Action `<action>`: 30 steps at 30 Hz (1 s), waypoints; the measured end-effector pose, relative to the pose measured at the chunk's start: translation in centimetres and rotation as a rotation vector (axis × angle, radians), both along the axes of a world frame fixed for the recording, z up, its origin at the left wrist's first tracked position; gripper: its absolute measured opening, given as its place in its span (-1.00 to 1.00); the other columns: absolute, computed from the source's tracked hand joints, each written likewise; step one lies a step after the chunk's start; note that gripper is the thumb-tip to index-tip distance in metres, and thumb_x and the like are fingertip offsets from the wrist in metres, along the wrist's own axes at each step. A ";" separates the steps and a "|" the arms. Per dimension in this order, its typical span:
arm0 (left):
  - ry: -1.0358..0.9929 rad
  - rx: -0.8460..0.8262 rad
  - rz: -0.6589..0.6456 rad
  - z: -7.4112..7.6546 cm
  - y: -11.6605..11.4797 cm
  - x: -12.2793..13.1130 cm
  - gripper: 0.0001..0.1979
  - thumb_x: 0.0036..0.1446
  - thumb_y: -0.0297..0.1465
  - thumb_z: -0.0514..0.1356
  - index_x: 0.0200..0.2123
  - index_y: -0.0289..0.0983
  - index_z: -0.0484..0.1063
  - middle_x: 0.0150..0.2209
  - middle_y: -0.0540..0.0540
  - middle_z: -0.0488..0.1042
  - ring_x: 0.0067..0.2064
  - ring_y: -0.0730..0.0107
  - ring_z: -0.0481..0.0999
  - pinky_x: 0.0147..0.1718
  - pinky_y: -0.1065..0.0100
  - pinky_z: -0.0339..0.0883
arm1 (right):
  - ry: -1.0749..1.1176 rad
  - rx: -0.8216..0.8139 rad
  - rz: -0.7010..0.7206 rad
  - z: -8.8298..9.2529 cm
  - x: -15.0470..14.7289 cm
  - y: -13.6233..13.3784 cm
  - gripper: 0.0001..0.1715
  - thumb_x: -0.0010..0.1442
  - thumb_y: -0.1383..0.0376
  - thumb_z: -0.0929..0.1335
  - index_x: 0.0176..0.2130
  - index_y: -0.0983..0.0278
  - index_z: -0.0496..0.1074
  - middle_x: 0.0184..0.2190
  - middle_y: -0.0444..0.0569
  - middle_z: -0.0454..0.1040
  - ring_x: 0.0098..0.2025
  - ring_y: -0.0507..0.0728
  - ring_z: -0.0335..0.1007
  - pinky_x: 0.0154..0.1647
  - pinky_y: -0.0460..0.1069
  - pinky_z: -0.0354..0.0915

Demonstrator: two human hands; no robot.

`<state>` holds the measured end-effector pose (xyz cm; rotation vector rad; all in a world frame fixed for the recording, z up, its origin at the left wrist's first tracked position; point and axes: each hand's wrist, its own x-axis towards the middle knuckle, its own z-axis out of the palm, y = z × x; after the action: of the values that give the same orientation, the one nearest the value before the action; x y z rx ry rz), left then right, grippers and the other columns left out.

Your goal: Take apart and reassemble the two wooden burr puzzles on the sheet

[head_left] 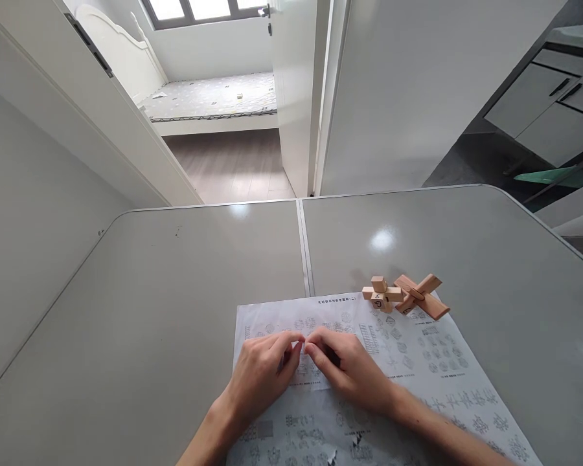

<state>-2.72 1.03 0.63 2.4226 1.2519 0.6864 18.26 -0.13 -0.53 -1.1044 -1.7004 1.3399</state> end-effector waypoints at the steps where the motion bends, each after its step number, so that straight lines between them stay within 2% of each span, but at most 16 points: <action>1: 0.000 0.001 0.001 0.0 0.0 0.0 -0.83 0.44 -0.48 0.13 -0.19 -0.19 0.51 -0.45 0.07 0.64 -0.54 0.49 0.54 -0.51 0.43 0.27 | 0.000 -0.003 0.001 0.0 0.0 0.0 -0.70 0.53 0.18 0.27 -0.25 0.22 0.42 -0.48 -0.17 0.35 -0.45 0.07 0.24 -0.36 -0.03 0.23; 30: -0.010 0.001 -0.010 -0.3 0.0 -0.2 -0.82 0.46 -0.48 0.11 -0.15 -0.21 0.51 -0.43 0.08 0.63 -0.54 0.52 0.51 -0.48 0.44 0.23 | 0.006 0.006 -0.001 -0.4 0.0 0.0 -0.72 0.53 0.22 0.27 -0.23 0.25 0.45 -0.48 -0.20 0.35 -0.45 0.03 0.23 -0.36 -0.05 0.17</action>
<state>-2.90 1.04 0.34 2.4210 1.2354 0.6961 18.24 -0.13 -0.93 -1.0966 -1.6984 1.3352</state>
